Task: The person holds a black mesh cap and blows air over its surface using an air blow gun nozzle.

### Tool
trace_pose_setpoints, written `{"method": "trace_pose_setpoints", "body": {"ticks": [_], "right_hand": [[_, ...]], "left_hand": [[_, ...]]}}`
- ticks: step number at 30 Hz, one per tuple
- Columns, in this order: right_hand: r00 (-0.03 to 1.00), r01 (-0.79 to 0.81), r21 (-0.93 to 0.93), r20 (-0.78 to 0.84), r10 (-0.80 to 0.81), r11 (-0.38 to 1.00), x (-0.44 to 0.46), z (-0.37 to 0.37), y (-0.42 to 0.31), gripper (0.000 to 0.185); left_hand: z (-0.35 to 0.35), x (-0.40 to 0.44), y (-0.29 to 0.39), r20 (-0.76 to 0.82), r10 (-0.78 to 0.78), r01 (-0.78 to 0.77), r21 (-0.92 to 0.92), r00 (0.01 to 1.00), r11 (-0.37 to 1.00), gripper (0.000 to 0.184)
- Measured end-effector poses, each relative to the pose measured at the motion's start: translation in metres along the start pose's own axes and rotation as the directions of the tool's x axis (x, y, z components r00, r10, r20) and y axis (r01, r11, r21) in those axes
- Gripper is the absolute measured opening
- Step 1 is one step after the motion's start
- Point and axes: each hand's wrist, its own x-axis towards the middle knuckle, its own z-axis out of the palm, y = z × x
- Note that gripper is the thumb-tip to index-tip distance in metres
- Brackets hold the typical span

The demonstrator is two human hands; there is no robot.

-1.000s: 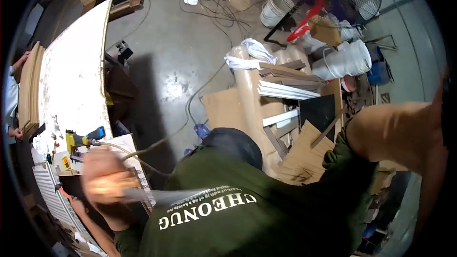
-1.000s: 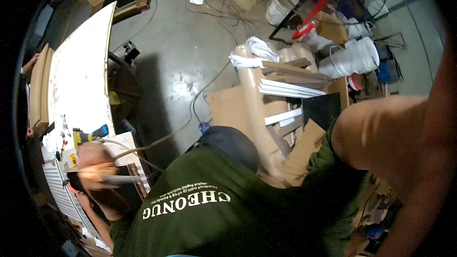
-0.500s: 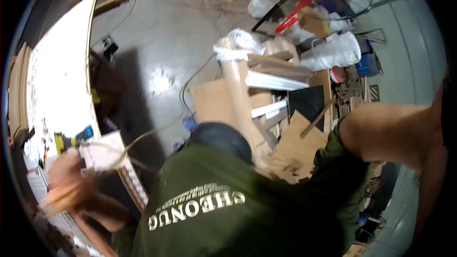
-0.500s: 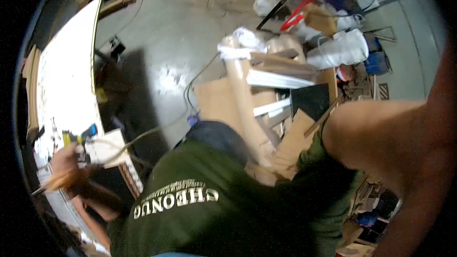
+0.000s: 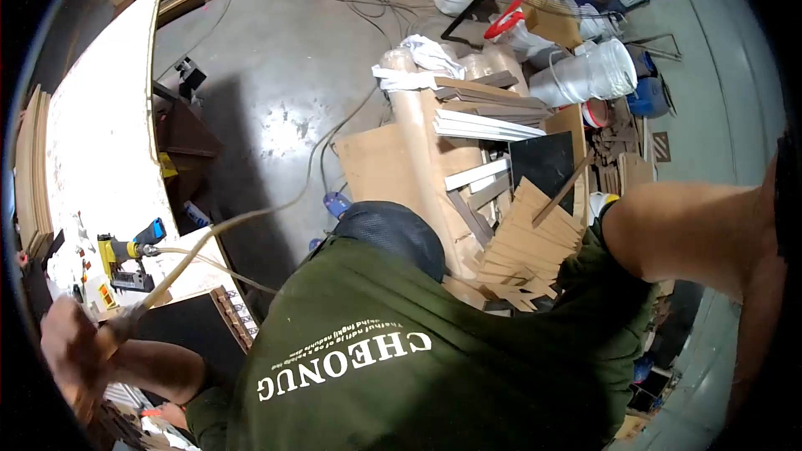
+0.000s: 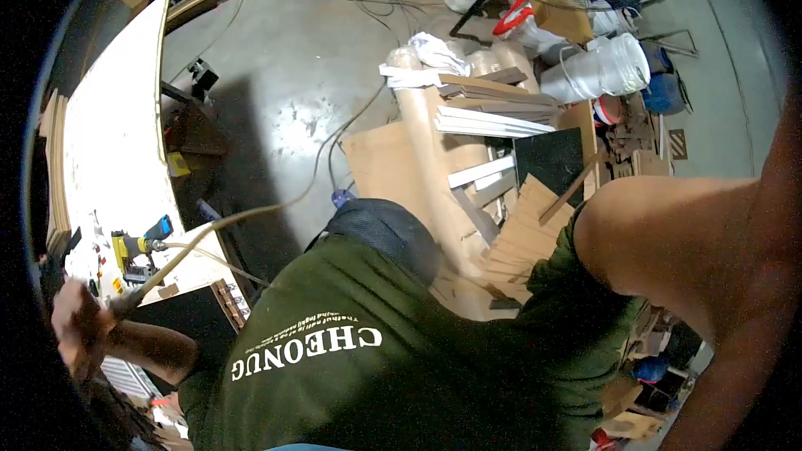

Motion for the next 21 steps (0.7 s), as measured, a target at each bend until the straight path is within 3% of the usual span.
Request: {"method": "trace_pose_setpoints", "body": {"ticks": [1, 2, 3, 4, 5, 6, 7, 9, 21], "right_hand": [[1.000, -0.006, -0.007, 0.007, 0.006, 1.000, 0.001, 0.000, -0.001, 0.094], [1.000, -0.004, -0.012, 0.017, 0.005, 1.000, 0.002, 0.001, -0.002, 0.094], [1.000, -0.010, -0.013, 0.021, 0.010, 1.000, 0.002, 0.001, -0.003, 0.094], [1.000, -0.012, -0.012, 0.023, 0.013, 1.000, 0.002, 0.001, -0.004, 0.094], [1.000, -0.014, -0.012, 0.018, 0.014, 1.000, 0.002, 0.002, -0.005, 0.093], [1.000, -0.019, -0.009, 0.017, 0.019, 1.000, 0.000, 0.002, -0.004, 0.093], [1.000, -0.019, -0.009, 0.013, 0.019, 1.000, 0.001, 0.001, -0.005, 0.093], [1.000, -0.022, -0.008, 0.020, 0.022, 1.000, 0.001, 0.000, -0.006, 0.093], [0.999, -0.024, 0.022, 0.032, 0.024, 0.999, 0.003, 0.004, -0.007, 0.091]], "left_hand": [[-0.020, 0.008, 0.006, -0.002, 0.010, -0.010, -0.014, 1.000, 1.000, 0.035], [-0.032, 0.023, 0.013, 0.181, -0.329, 0.258, 0.328, 0.927, 0.909, 0.030], [-0.044, 0.041, 0.021, 0.223, -0.660, 0.383, 0.666, 0.717, 0.640, 0.030], [-0.067, 0.061, 0.027, 0.100, -0.900, 0.326, 0.910, 0.425, 0.255, 0.033], [-0.126, 0.092, 0.035, 0.315, -0.903, -0.140, 0.948, 0.294, 0.285, 0.029], [-0.150, 0.110, 0.041, 0.255, -0.949, -0.009, 0.966, 0.186, 0.258, 0.029], [-0.156, 0.112, 0.040, 0.195, -0.969, 0.102, 0.972, 0.152, 0.212, 0.029], [-0.167, 0.116, 0.041, 0.153, -0.983, 0.182, 0.969, 0.104, 0.170, 0.029], [-0.197, 0.118, 0.033, 0.158, -0.980, 0.240, 0.963, -0.124, 0.125, 0.031]]}}
